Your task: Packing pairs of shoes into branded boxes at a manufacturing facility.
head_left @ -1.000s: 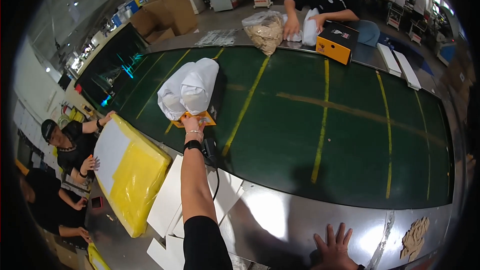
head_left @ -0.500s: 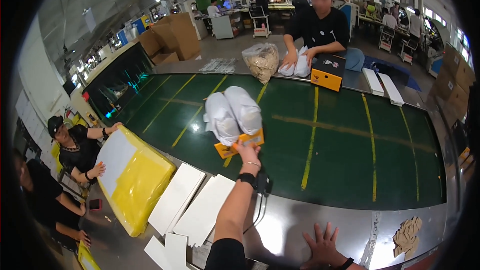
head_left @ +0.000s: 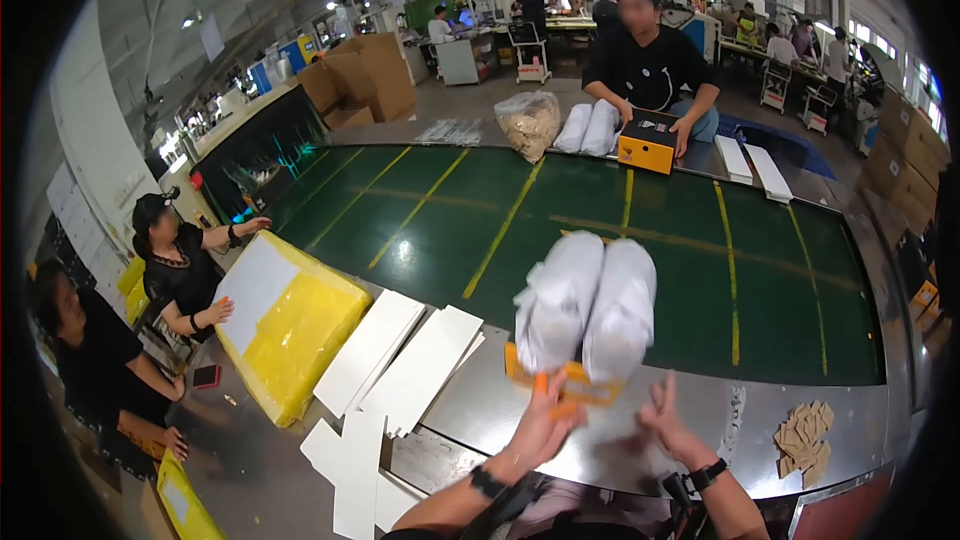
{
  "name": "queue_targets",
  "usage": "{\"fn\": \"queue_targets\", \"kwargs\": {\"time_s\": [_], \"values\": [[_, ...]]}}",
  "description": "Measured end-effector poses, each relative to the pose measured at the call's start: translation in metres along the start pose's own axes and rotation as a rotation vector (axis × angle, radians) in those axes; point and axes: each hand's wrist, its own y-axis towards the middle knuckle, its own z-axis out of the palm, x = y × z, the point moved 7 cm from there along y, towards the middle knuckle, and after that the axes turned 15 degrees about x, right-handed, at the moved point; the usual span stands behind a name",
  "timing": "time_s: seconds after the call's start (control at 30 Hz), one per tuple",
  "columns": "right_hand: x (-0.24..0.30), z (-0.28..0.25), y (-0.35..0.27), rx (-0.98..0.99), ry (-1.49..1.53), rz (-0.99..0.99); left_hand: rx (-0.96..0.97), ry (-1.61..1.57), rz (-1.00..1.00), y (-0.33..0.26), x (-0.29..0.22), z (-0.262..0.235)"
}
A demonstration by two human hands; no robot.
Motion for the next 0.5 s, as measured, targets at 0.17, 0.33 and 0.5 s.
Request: {"fn": "queue_targets", "kwargs": {"time_s": [0.17,0.33,0.5], "values": [[0.071,0.029,-0.039,-0.156,0.404,-0.091,-0.095,0.121,-0.398,-0.146,0.039,0.021],[0.031,0.027,-0.053,-0.148,0.198,-0.141,-0.613,0.649,-0.199,-0.173,-0.027,-0.065],[0.029,0.033,-0.059,-0.245,0.192,-0.134,-0.168,1.018,-0.089,-0.063,-0.045,-0.002]]}}
